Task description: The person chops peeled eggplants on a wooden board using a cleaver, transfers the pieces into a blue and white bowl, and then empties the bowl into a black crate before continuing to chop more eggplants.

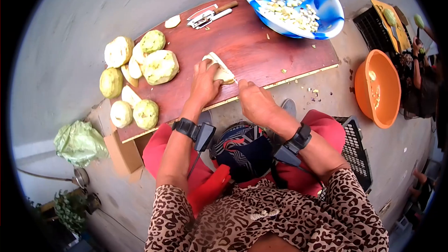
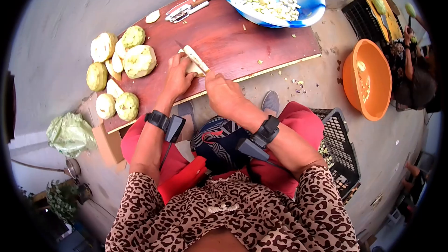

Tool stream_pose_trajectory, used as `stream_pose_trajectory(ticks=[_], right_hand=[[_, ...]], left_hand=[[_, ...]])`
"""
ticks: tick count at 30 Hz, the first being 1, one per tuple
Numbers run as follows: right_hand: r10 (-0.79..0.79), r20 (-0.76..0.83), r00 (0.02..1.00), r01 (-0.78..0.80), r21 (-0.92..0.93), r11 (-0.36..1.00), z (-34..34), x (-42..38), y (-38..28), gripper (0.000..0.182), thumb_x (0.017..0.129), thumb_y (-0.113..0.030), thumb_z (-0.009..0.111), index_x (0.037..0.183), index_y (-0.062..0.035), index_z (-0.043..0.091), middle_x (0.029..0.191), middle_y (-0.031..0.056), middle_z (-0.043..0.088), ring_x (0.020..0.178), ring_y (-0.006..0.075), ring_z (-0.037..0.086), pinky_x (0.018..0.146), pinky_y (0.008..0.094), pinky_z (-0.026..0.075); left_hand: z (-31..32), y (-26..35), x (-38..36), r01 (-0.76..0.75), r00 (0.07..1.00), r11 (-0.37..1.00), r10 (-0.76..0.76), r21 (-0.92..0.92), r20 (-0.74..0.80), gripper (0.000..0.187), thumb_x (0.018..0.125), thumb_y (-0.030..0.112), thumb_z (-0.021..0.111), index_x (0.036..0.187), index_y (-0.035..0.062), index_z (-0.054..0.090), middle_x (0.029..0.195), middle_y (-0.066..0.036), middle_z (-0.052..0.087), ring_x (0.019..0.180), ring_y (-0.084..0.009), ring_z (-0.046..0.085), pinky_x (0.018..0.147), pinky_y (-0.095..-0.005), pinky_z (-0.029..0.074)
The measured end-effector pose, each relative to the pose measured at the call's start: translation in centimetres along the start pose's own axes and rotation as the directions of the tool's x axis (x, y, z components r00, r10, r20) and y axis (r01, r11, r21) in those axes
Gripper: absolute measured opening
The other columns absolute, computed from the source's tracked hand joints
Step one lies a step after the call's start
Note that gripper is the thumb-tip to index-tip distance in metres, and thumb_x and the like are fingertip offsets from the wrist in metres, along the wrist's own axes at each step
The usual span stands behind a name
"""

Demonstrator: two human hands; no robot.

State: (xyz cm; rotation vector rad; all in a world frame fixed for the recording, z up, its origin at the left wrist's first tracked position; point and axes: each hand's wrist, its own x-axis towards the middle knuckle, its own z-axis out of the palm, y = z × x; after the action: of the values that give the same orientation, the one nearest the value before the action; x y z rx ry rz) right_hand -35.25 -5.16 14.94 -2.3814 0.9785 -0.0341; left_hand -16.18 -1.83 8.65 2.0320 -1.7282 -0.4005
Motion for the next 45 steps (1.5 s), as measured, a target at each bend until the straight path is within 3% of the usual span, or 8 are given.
stream_pose_trajectory(ticks=[4,7,16,19,25,31,37,45], right_hand=[[-0.015,0.04,0.999,0.015,-0.017,1.0,-0.2,-0.2,-0.4,0.02,0.079,0.0,0.055,0.097,0.0049,0.048,0.092,0.0275,0.062,0.084,0.04,0.066,0.072,0.0443,0.055],[-0.012,0.028,1.0,0.011,0.053,0.999,0.0,-0.1,-0.4,0.026,0.073,0.006,0.054,0.097,0.0064,0.045,0.091,0.0293,0.059,0.083,0.0443,0.063,0.073,0.0469,0.053],[-0.009,0.068,0.998,0.004,0.069,0.998,-1.0,0.5,-1.0,0.023,0.074,0.005,0.055,0.095,0.0068,0.047,0.089,0.0307,0.061,0.083,0.0437,0.064,0.073,0.0452,0.053],[0.012,0.157,0.987,-0.011,-0.012,1.0,-1.7,0.9,-1.1,0.02,0.08,0.001,0.053,0.098,0.007,0.048,0.09,0.0291,0.063,0.086,0.04,0.066,0.074,0.0434,0.055],[0.027,0.13,0.991,-0.03,0.021,0.999,-1.1,1.3,-0.6,0.016,0.077,0.005,0.052,0.091,0.0067,0.046,0.085,0.0323,0.061,0.081,0.0448,0.064,0.071,0.0465,0.053],[0.042,0.094,0.995,-0.04,-0.021,0.999,3.1,2.5,1.2,0.022,0.08,0.002,0.051,0.101,0.0054,0.046,0.092,0.0291,0.063,0.087,0.0429,0.065,0.075,0.0476,0.053],[0.043,0.038,0.998,-0.045,0.051,0.998,3.9,2.1,2.1,0.02,0.081,0.0,0.05,0.1,0.0042,0.044,0.095,0.0295,0.061,0.087,0.0445,0.063,0.077,0.0486,0.051],[0.022,-0.059,0.998,-0.019,0.054,0.998,3.7,1.4,1.5,0.015,0.084,-0.002,0.05,0.096,0.0034,0.043,0.091,0.0298,0.06,0.081,0.046,0.062,0.072,0.0509,0.05]], left_hand=[[-0.1,0.2,0.1,0.003,1.0,1.0,-0.003,0.005,0.018,0.048,0.073,0.008,0.072,0.118,0.0003,0.058,0.134,-0.019,0.044,0.123,-0.0385,0.039,0.103,-0.0425,0.037],[0.1,0.0,0.2,0.001,1.0,1.0,-0.002,0.016,0.018,0.045,0.073,0.008,0.072,0.115,0.0004,0.059,0.133,-0.019,0.045,0.121,-0.0391,0.039,0.102,-0.0434,0.037],[-0.3,0.4,0.1,0.013,1.0,1.0,-0.013,0.005,0.024,0.048,0.073,0.007,0.072,0.119,0.0013,0.058,0.134,-0.017,0.045,0.123,-0.0375,0.038,0.103,-0.0415,0.037],[-0.3,0.2,0.1,0.007,1.0,1.0,-0.007,0.0,0.024,0.048,0.073,0.007,0.072,0.119,0.0018,0.058,0.133,-0.017,0.045,0.123,-0.0373,0.038,0.103,-0.0415,0.038],[-0.1,0.0,-0.1,-0.009,1.0,1.0,0.009,-0.026,-0.011,0.048,0.073,0.007,0.072,0.119,0.0029,0.059,0.133,-0.016,0.046,0.123,-0.0373,0.039,0.102,-0.0422,0.039],[0.4,-0.5,-0.2,-0.01,1.0,1.0,0.009,-0.026,-0.025,0.049,0.073,0.009,0.074,0.119,0.0014,0.058,0.132,-0.019,0.046,0.124,-0.0381,0.038,0.105,-0.0426,0.035],[0.3,-0.5,-0.4,0.013,1.0,1.0,-0.013,-0.01,-0.009,0.053,0.074,0.011,0.074,0.123,0.0025,0.057,0.134,-0.017,0.046,0.125,-0.0367,0.038,0.106,-0.0413,0.035],[0.2,-0.7,-0.9,-0.011,0.997,0.999,0.008,-0.038,-0.079,0.048,0.074,0.013,0.074,0.118,0.0024,0.057,0.127,-0.014,0.049,0.121,-0.0352,0.043,0.1,-0.0408,0.041]])
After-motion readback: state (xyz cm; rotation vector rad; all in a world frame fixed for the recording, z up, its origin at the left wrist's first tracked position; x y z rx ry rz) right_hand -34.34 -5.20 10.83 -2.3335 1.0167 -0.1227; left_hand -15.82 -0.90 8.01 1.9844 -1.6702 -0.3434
